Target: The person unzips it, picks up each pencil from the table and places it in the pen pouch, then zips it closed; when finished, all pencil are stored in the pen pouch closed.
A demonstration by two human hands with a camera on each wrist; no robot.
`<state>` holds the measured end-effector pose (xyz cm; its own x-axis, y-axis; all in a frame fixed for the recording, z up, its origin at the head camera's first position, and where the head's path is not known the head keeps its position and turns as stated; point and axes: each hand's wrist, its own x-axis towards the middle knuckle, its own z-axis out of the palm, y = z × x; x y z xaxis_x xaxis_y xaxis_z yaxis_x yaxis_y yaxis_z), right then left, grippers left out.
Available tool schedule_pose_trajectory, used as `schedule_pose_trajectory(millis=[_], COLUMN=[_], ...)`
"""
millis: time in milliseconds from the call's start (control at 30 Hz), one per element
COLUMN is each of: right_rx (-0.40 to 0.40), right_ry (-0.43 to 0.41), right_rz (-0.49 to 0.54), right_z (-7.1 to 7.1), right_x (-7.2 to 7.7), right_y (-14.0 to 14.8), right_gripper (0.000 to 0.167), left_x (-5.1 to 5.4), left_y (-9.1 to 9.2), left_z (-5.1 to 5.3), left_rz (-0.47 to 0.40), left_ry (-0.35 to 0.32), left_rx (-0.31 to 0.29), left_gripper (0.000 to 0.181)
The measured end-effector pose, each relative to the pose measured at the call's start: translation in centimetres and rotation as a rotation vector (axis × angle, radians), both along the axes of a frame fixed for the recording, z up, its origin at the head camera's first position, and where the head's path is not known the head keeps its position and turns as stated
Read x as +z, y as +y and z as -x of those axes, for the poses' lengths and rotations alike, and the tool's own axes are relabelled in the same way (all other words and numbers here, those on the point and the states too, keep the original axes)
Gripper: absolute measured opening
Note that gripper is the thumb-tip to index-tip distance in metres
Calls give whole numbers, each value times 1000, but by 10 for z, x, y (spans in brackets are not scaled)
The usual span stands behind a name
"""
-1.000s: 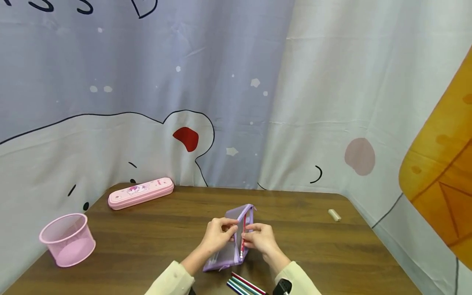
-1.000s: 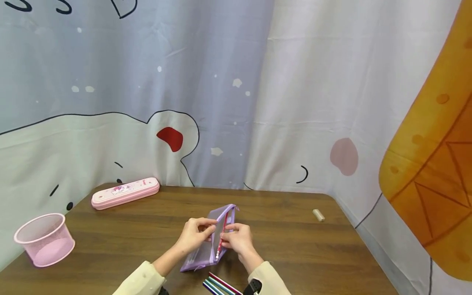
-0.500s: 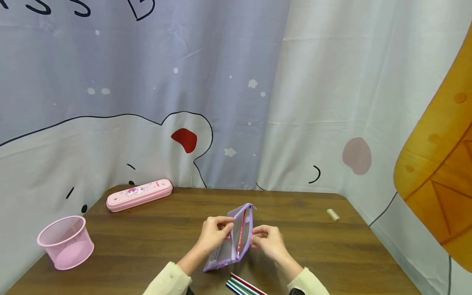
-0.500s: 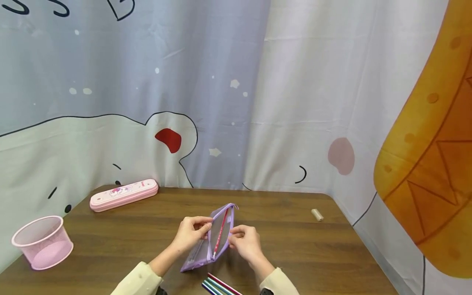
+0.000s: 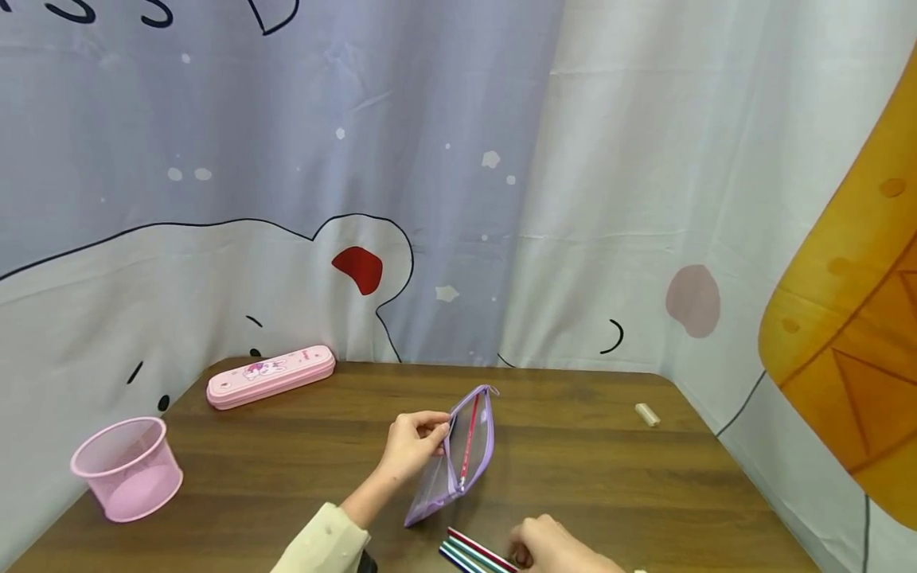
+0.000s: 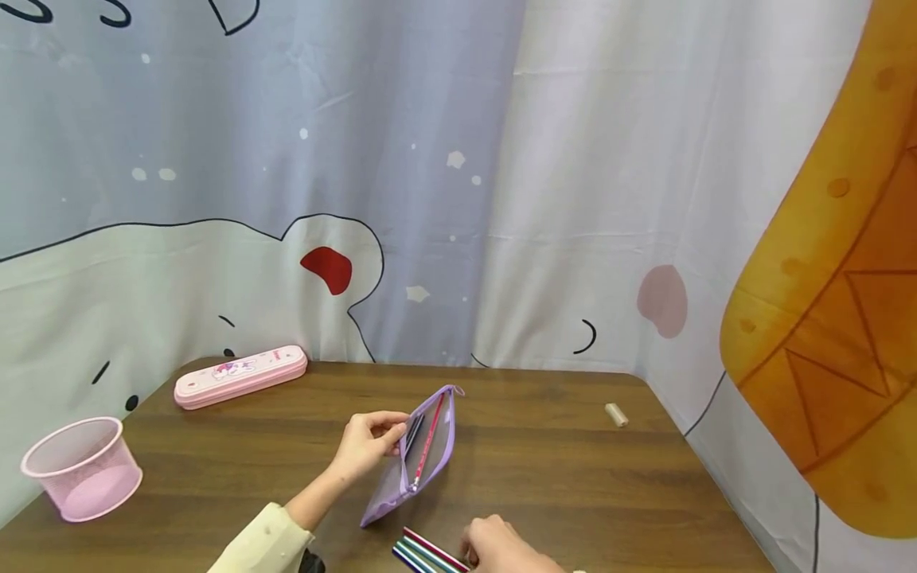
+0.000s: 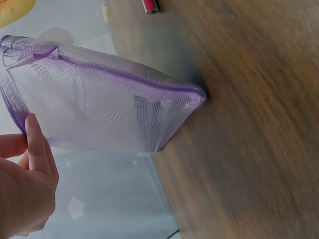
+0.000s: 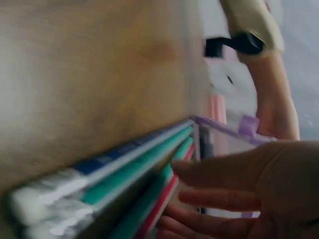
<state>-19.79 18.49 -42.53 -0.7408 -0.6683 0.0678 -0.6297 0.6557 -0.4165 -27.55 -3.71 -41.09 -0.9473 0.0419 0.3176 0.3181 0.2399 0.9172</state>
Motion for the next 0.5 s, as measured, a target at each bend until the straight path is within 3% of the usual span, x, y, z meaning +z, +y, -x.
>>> schedule_pose_trajectory(millis=[100, 200, 367, 500], right_rx=[-15, -40, -53, -58], right_ry=[108, 137, 101, 30], right_rz=[-69, -86, -62, -28], right_z=[-5, -6, -7, -6], right_x=[-6, -9, -10, -10], right_y=[-2, -4, -4, -4], right_gripper=[9, 5, 4, 7], left_x=[0, 0, 0, 2], left_y=[1, 1, 1, -1], left_z=[-1, 0, 1, 1], left_rz=[-2, -5, -2, -7], left_ry=[2, 3, 4, 12], left_rx=[2, 5, 3, 63], left_gripper=[17, 17, 17, 16])
